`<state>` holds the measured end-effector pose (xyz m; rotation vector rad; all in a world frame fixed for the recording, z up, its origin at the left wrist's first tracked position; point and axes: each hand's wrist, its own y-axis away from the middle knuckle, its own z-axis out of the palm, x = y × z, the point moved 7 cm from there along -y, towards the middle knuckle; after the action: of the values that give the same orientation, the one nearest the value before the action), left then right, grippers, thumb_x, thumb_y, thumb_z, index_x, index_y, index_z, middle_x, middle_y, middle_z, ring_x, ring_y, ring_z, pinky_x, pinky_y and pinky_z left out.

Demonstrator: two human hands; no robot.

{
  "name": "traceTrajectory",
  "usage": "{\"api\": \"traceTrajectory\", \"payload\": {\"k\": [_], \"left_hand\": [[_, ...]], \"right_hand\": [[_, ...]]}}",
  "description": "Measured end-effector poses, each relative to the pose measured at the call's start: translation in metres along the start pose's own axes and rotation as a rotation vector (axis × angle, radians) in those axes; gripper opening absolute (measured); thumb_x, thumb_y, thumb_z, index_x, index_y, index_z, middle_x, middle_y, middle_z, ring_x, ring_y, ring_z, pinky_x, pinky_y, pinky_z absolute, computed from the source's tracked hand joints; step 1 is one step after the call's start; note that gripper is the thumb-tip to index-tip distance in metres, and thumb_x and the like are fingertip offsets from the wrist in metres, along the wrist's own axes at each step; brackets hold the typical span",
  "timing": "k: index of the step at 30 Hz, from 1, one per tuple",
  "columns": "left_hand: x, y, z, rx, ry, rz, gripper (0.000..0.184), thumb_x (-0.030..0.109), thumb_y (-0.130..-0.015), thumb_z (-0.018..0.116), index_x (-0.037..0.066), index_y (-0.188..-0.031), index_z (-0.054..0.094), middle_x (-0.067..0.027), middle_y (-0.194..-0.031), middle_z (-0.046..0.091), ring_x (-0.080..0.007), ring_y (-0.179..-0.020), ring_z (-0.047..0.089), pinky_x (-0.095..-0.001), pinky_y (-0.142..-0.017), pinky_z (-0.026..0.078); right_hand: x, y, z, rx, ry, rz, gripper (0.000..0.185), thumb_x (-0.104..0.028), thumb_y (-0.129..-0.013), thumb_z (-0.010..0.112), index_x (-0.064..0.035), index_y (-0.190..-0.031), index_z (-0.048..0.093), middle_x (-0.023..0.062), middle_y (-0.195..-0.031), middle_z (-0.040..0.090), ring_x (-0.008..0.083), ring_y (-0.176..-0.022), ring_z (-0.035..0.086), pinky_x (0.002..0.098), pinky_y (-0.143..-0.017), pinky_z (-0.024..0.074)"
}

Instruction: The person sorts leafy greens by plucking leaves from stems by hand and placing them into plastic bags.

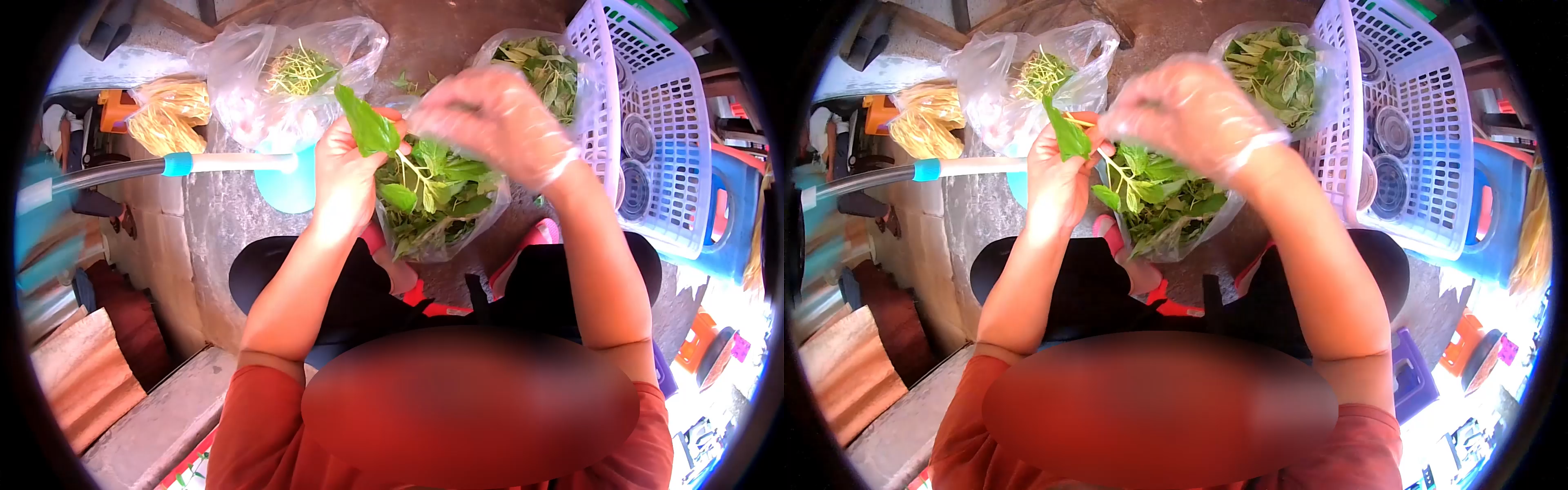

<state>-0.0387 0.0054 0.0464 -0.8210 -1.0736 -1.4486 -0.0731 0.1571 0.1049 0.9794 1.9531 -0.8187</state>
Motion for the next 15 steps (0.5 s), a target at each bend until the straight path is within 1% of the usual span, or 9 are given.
{"api": "traceTrajectory", "payload": {"k": [1, 2, 5, 6, 8, 9, 11, 12, 15], "left_hand": [[0.003, 0.001, 0.002, 0.004, 0.001, 0.009, 0.015, -0.004, -0.078, 0.059, 0.000, -0.093, 0.058, -0.0081, -0.083, 0.061, -0.0128, -0.072, 0.058, -0.0239, -0.065, 0.045], [0.005, 0.001, 0.003, 0.008, 0.002, 0.019, 0.013, -0.001, -0.080, 0.060, 0.001, -0.092, 0.058, -0.0075, -0.083, 0.061, -0.0120, -0.072, 0.057, -0.0231, -0.063, 0.045], [0.006, 0.002, 0.004, 0.006, 0.025, 0.012, 0.011, -0.002, -0.080, 0.060, 0.001, -0.091, 0.058, -0.0058, -0.084, 0.060, -0.0100, -0.071, 0.055, -0.0223, -0.062, 0.044], [0.005, 0.002, 0.002, 0.014, 0.019, 0.016, 0.011, -0.002, -0.080, 0.060, 0.001, -0.091, 0.058, -0.0057, -0.084, 0.060, -0.0102, -0.071, 0.055, -0.0221, -0.062, 0.044], [0.004, 0.001, 0.000, 0.031, 0.009, 0.021, 0.012, -0.002, -0.080, 0.060, 0.002, -0.091, 0.058, -0.0056, -0.084, 0.060, -0.0106, -0.070, 0.054, -0.0216, -0.060, 0.043], [0.005, 0.001, 0.001, 0.051, 0.061, 0.052, 0.012, -0.004, -0.080, 0.059, 0.001, -0.091, 0.058, -0.0070, -0.084, 0.060, -0.0122, -0.069, 0.056, -0.0220, -0.059, 0.043], [0.011, 0.003, 0.008, 0.091, 0.166, 0.114, 0.013, -0.006, -0.079, 0.058, -0.001, -0.091, 0.057, -0.0097, -0.082, 0.061, -0.0153, -0.067, 0.058, -0.0226, -0.057, 0.043], [0.015, 0.002, 0.007, 0.098, 0.152, 0.149, 0.012, -0.007, -0.079, 0.058, -0.001, -0.090, 0.057, -0.0102, -0.083, 0.061, -0.0158, -0.067, 0.059, -0.0229, -0.056, 0.042], [0.027, -0.003, 0.007, 0.118, 0.101, 0.235, 0.011, -0.007, -0.080, 0.058, -0.002, -0.089, 0.057, -0.0115, -0.085, 0.062, -0.0172, -0.067, 0.060, -0.0237, -0.053, 0.042]], "right_hand": [[0.001, 0.002, 0.009, -0.011, 0.117, -0.056, 0.022, -0.028, -0.077, 0.064, -0.0083, -0.086, 0.067, 0.0157, -0.078, 0.063, 0.0322, -0.076, 0.059, 0.0375, -0.074, 0.0463], [0.007, 0.004, 0.016, 0.000, 0.107, -0.034, 0.021, -0.026, -0.077, 0.062, -0.0074, -0.084, 0.066, 0.0166, -0.078, 0.062, 0.0338, -0.077, 0.058, 0.0389, -0.073, 0.0457], [0.010, 0.006, 0.021, 0.007, 0.104, -0.013, 0.019, -0.023, -0.077, 0.059, -0.0051, -0.080, 0.064, 0.0188, -0.078, 0.060, 0.0361, -0.077, 0.056, 0.0418, -0.071, 0.0439], [0.010, 0.006, 0.021, 0.003, 0.108, -0.011, 0.019, -0.022, -0.077, 0.057, -0.0044, -0.079, 0.063, 0.0195, -0.077, 0.059, 0.0365, -0.076, 0.056, 0.0425, -0.071, 0.0434], [0.007, 0.005, 0.020, 0.072, 0.051, -0.003, 0.019, -0.022, -0.077, 0.056, -0.0033, -0.078, 0.062, 0.0212, -0.077, 0.058, 0.0371, -0.075, 0.055, 0.0424, -0.069, 0.0427], [0.005, 0.004, 0.020, 0.106, 0.022, 0.002, 0.020, -0.021, -0.077, 0.055, -0.0028, -0.077, 0.061, 0.0221, -0.076, 0.058, 0.0374, -0.075, 0.055, 0.0424, -0.069, 0.0424], [0.016, 0.003, 0.027, 0.098, -0.150, 0.153, 0.018, -0.018, -0.081, 0.054, -0.0013, -0.081, 0.060, 0.0103, -0.077, 0.059, 0.0237, -0.074, 0.055, 0.0342, -0.071, 0.0433], [0.023, 0.003, 0.031, 0.093, -0.236, 0.227, 0.017, -0.016, -0.083, 0.054, -0.0006, -0.082, 0.060, 0.0043, -0.077, 0.060, 0.0168, -0.073, 0.055, 0.0300, -0.072, 0.0437], [0.050, 0.008, 0.026, 0.253, -0.578, 0.383, 0.023, -0.022, -0.087, 0.049, -0.0009, -0.089, 0.058, 0.0006, -0.083, 0.057, 0.0105, -0.079, 0.051, 0.0266, -0.075, 0.0418]]}}
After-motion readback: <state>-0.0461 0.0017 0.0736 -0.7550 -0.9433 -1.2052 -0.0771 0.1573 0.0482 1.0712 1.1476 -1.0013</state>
